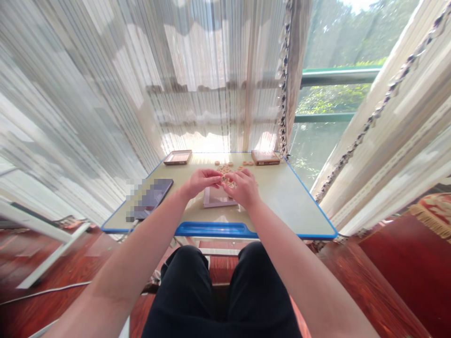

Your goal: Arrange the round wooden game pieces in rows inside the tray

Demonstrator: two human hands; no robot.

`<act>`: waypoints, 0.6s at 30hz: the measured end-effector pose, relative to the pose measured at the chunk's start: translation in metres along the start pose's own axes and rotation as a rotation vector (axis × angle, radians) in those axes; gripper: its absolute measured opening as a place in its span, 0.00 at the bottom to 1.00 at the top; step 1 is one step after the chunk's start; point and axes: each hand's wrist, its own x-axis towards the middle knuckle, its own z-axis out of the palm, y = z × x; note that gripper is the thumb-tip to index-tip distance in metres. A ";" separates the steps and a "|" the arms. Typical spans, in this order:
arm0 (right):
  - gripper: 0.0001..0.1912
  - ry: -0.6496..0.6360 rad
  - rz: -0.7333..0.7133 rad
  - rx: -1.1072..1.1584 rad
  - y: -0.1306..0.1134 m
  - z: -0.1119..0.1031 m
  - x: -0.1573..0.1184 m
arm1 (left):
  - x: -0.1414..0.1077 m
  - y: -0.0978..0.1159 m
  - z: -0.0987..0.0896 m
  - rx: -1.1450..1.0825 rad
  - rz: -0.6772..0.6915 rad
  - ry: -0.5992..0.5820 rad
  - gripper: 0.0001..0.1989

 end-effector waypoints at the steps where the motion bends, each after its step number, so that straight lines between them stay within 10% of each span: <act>1: 0.07 0.001 0.022 0.012 0.000 -0.001 0.000 | 0.000 0.000 -0.001 0.006 -0.013 -0.015 0.20; 7: 0.07 0.005 0.102 0.089 -0.001 -0.017 0.005 | 0.005 -0.012 -0.022 0.618 0.155 0.361 0.14; 13: 0.06 -0.431 0.010 0.175 -0.010 -0.019 0.004 | 0.005 -0.031 -0.037 0.918 0.082 0.155 0.16; 18: 0.06 -0.544 0.052 0.178 -0.014 -0.013 -0.002 | 0.008 -0.037 -0.040 0.852 0.010 0.167 0.23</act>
